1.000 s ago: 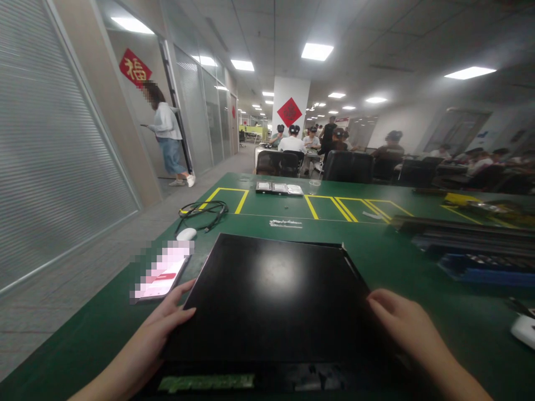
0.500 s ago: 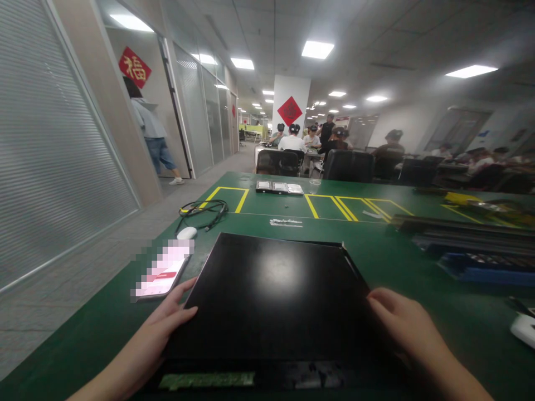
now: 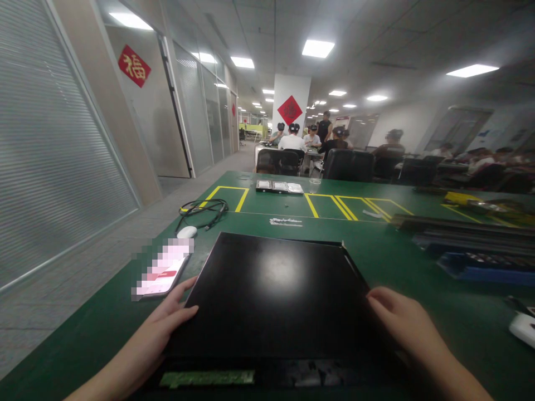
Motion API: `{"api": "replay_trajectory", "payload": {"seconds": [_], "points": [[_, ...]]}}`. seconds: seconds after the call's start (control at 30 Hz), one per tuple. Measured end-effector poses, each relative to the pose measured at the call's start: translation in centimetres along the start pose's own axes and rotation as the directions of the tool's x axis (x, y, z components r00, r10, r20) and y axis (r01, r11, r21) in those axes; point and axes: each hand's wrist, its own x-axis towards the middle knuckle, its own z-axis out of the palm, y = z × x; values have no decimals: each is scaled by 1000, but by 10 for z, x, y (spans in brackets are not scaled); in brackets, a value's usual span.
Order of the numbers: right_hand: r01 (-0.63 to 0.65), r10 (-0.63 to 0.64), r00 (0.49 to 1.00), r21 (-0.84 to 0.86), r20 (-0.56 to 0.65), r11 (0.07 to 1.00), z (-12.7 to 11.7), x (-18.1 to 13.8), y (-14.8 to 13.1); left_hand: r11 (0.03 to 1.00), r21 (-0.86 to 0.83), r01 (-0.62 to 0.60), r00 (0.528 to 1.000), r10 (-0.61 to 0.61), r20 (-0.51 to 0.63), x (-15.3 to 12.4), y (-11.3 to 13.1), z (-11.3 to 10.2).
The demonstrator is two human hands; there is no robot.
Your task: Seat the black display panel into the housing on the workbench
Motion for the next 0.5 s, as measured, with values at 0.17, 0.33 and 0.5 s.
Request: {"api": "replay_trajectory", "payload": {"seconds": [0.17,0.33,0.5], "points": [[5,-5,1000,-2,8,1000,1,1,0,1000,-13,5,1000,-5,19,0,1,0],[3,-3,1000,5,3,1000,-1,-2,-4,1000,13,2,1000,-2,6,-2,3,2],[-16,15,1000,26,21,1000,-1,-1,-4,1000,28,-3,1000,3,-6,-9,7,7]]}}
